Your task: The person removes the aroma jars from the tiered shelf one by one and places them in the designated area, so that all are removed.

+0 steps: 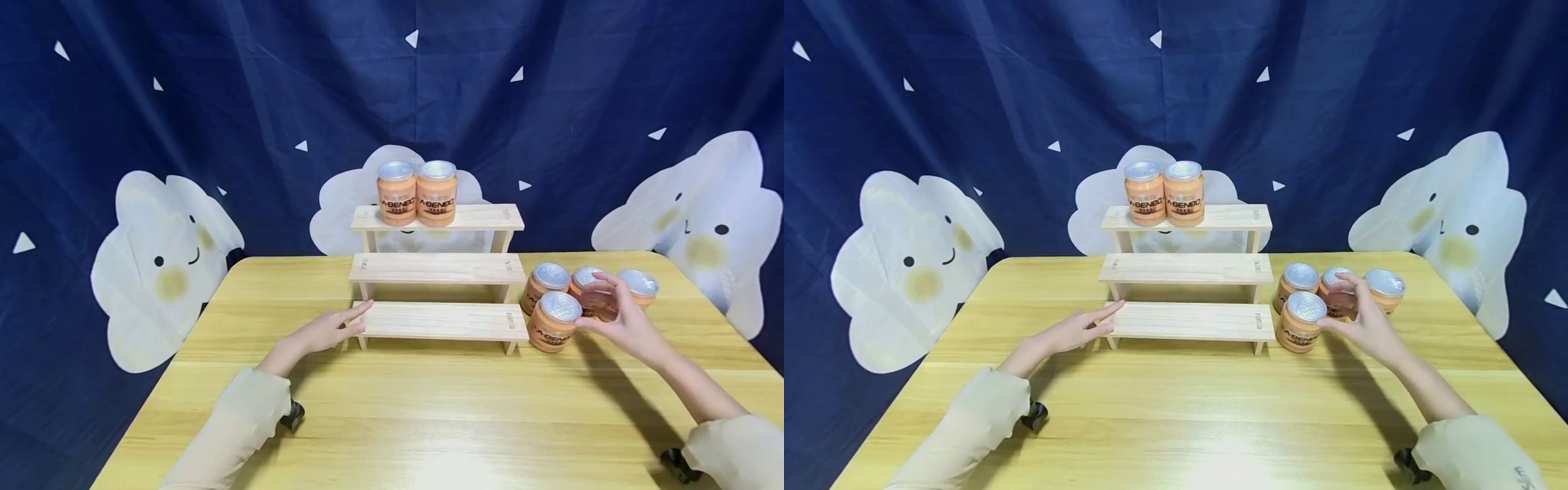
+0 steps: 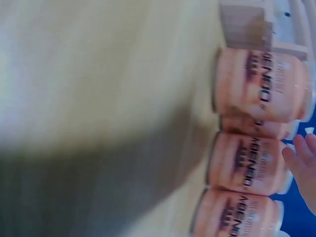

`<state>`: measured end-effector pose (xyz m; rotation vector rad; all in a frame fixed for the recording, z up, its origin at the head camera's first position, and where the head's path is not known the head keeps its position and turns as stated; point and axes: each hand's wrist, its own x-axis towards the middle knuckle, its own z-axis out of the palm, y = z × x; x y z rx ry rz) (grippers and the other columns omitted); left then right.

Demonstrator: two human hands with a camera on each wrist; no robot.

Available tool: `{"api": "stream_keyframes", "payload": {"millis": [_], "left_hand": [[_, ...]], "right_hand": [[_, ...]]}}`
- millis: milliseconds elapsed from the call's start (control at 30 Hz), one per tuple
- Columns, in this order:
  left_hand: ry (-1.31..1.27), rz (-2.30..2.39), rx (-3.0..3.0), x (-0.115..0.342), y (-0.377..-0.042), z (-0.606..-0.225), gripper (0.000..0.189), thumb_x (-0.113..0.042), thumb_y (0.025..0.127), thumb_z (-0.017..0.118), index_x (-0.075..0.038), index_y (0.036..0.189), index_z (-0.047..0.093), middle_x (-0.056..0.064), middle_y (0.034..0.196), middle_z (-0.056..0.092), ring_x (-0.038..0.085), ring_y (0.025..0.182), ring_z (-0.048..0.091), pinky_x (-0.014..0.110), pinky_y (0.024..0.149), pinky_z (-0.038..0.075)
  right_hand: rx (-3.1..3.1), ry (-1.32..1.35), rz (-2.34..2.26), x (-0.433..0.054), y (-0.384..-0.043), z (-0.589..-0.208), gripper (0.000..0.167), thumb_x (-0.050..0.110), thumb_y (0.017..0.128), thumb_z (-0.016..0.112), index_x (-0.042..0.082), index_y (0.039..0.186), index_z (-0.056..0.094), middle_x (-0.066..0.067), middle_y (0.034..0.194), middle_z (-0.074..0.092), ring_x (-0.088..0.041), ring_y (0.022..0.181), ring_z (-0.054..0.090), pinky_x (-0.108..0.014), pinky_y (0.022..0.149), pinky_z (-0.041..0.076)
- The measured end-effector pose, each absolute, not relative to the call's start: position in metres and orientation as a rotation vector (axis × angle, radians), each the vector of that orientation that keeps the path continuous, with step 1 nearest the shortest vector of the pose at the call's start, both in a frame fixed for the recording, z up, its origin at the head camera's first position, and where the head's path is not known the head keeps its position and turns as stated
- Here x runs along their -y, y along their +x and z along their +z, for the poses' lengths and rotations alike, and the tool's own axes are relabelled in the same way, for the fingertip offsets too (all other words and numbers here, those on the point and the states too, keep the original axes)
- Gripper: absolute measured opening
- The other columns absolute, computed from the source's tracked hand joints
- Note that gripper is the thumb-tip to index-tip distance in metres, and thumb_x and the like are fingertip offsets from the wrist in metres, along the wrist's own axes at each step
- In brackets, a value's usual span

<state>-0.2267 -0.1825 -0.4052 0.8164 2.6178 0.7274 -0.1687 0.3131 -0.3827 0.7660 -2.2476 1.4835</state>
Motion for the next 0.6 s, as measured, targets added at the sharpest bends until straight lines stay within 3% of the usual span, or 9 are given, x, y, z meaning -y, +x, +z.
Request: {"api": "stream_keyframes", "payload": {"millis": [33, 100, 167, 333, 433, 500, 567, 600], "left_hand": [[0.813, 0.731, -2.615, 0.183, -0.226, -0.405, 0.059, -0.047, 0.095, 0.039, -0.023, 0.147, 0.022, 0.015, 0.099, 0.059, 0.010, 0.043, 0.035, 0.035, 0.075, 0.040], [0.809, 0.738, -2.612, 0.183, -0.226, -0.405, 0.059, -0.046, 0.095, 0.039, -0.023, 0.147, 0.022, 0.015, 0.100, 0.059, 0.011, 0.042, 0.036, 0.035, 0.074, 0.040], [0.804, 0.739, -2.616, 0.183, -0.226, -0.405, 0.058, -0.046, 0.095, 0.039, -0.024, 0.146, 0.023, 0.014, 0.117, 0.057, 0.011, 0.043, 0.035, 0.036, 0.076, 0.040], [0.803, 0.711, -2.621, 0.183, -0.227, -0.406, 0.058, -0.047, 0.095, 0.039, -0.024, 0.146, 0.022, 0.012, 0.136, 0.044, 0.011, 0.044, 0.038, 0.039, 0.081, 0.039], [0.800, 0.705, -2.623, 0.183, -0.228, -0.407, 0.059, -0.047, 0.095, 0.039, -0.025, 0.146, 0.022, 0.011, 0.135, 0.045, 0.010, 0.043, 0.037, 0.037, 0.079, 0.040], [0.796, 0.705, -2.620, 0.183, -0.228, -0.406, 0.059, -0.048, 0.095, 0.039, -0.025, 0.146, 0.022, 0.014, 0.121, 0.056, 0.010, 0.043, 0.037, 0.034, 0.074, 0.041], [0.785, 0.718, -2.610, 0.183, -0.228, -0.406, 0.059, -0.048, 0.095, 0.039, -0.025, 0.146, 0.022, 0.013, 0.089, 0.062, 0.010, 0.042, 0.038, 0.031, 0.067, 0.042], [0.781, 0.719, -2.608, 0.183, -0.228, -0.406, 0.059, -0.048, 0.094, 0.039, -0.025, 0.146, 0.022, 0.009, 0.075, 0.059, 0.010, 0.042, 0.038, 0.030, 0.064, 0.042]], "right_hand": [[2.237, 0.774, 1.494, -0.314, -0.170, -0.379, 0.079, -0.024, 0.067, 0.065, -0.004, 0.132, 0.026, 0.007, 0.113, 0.050, 0.004, 0.098, 0.054, -0.008, 0.080, 0.042], [2.231, 0.776, 1.504, -0.314, -0.172, -0.373, 0.078, -0.024, 0.069, 0.063, 0.000, 0.133, 0.027, 0.007, 0.114, 0.049, 0.004, 0.100, 0.054, -0.008, 0.081, 0.042], [2.234, 0.766, 1.493, -0.313, -0.174, -0.366, 0.077, -0.025, 0.069, 0.062, 0.003, 0.133, 0.028, 0.007, 0.115, 0.048, 0.004, 0.101, 0.053, -0.008, 0.082, 0.041], [2.228, 0.796, 1.468, -0.303, -0.184, -0.343, 0.076, -0.024, 0.072, 0.060, 0.007, 0.134, 0.030, 0.008, 0.116, 0.046, 0.002, 0.104, 0.050, -0.007, 0.086, 0.038], [2.252, 0.810, 1.432, -0.293, -0.191, -0.326, 0.078, -0.023, 0.073, 0.060, 0.007, 0.137, 0.027, 0.010, 0.116, 0.046, 0.001, 0.105, 0.049, -0.007, 0.086, 0.037], [2.295, 0.810, 1.378, -0.285, -0.195, -0.316, 0.079, -0.021, 0.074, 0.060, 0.007, 0.139, 0.025, 0.011, 0.115, 0.045, 0.003, 0.105, 0.048, -0.007, 0.085, 0.037], [2.324, 0.821, 1.344, -0.276, -0.200, -0.309, 0.079, -0.019, 0.076, 0.061, 0.007, 0.140, 0.023, 0.012, 0.115, 0.044, 0.004, 0.104, 0.048, -0.007, 0.086, 0.036], [2.338, 0.831, 1.332, -0.271, -0.202, -0.305, 0.078, -0.018, 0.076, 0.061, 0.006, 0.140, 0.022, 0.012, 0.114, 0.044, 0.005, 0.104, 0.047, -0.007, 0.086, 0.035]]}}
